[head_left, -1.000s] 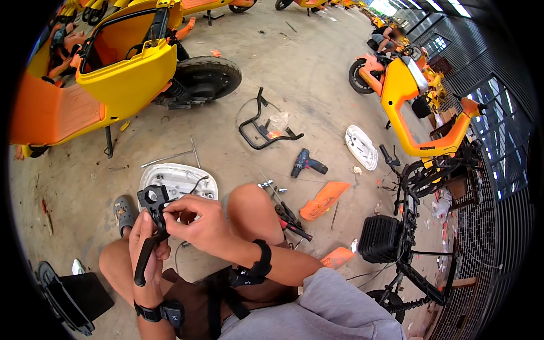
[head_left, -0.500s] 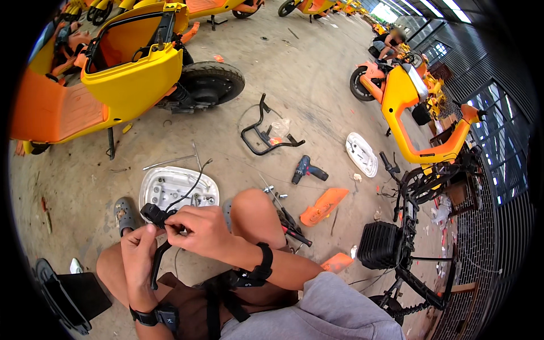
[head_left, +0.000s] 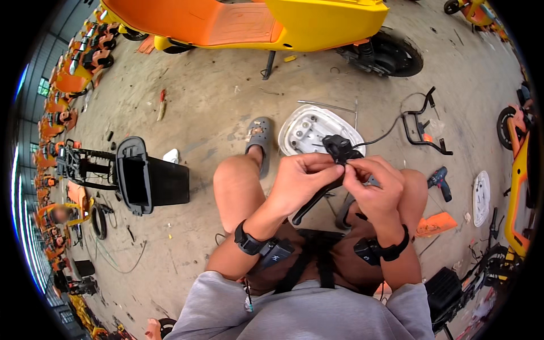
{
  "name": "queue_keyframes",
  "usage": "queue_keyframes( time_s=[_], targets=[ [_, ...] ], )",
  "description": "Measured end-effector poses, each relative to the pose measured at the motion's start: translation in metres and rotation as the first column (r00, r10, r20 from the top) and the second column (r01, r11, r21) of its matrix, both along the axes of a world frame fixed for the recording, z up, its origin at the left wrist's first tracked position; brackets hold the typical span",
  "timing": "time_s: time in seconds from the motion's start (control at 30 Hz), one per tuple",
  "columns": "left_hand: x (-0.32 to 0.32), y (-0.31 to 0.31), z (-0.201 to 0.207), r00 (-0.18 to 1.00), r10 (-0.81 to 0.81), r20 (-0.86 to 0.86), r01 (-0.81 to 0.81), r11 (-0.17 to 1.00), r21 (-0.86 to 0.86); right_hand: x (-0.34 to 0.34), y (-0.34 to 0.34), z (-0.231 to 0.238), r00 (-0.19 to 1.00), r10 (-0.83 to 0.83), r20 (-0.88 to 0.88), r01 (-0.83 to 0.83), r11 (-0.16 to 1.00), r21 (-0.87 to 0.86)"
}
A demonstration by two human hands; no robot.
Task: The person is assembling a motorcycle brake lever and throttle component by hand and with pliers. They insert a cable into the handle housing, align the parts, and use pliers to adjust the cable fit.
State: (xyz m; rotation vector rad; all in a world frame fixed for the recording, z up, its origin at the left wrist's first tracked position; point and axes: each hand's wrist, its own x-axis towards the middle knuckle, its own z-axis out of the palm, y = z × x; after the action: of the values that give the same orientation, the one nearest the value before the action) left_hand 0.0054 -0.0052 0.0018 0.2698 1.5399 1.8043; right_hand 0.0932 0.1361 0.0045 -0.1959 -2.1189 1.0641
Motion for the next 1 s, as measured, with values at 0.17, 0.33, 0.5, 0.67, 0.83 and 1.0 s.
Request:
queue_keyframes(
  time_s=[0.17,0.33,0.5,0.67,0.83,1.0],
  targets=[
    [0.002,-0.002,-0.008,0.996,0.087,-0.021,-0.087,0.996,-0.010,-0.006,0.005,0.000,0.998,0.066,-0.019,-0.064,0.996,0.067],
    [0.008,0.004,0.000,0.988,0.137,0.070,-0.139,0.990,0.035,-0.003,0.006,-0.003,0.997,0.056,-0.052,-0.054,0.998,0.043],
    [0.005,-0.002,0.000,0.980,0.178,0.087,-0.182,0.983,0.039,-0.005,0.000,-0.001,0.993,0.080,-0.082,-0.076,0.996,0.049],
    [0.004,0.000,-0.005,0.978,0.183,0.096,-0.191,0.979,0.078,-0.005,0.000,-0.002,0.993,0.044,-0.111,-0.032,0.994,0.106],
    [0.007,-0.002,-0.008,0.973,0.228,-0.031,-0.229,0.972,-0.044,-0.011,0.000,-0.006,0.989,0.050,-0.137,-0.043,0.998,0.053],
    [-0.001,-0.013,-0.042,0.970,0.235,0.064,-0.241,0.964,0.108,-0.018,-0.003,0.000,0.968,0.029,-0.249,-0.008,0.996,0.084]
  ],
)
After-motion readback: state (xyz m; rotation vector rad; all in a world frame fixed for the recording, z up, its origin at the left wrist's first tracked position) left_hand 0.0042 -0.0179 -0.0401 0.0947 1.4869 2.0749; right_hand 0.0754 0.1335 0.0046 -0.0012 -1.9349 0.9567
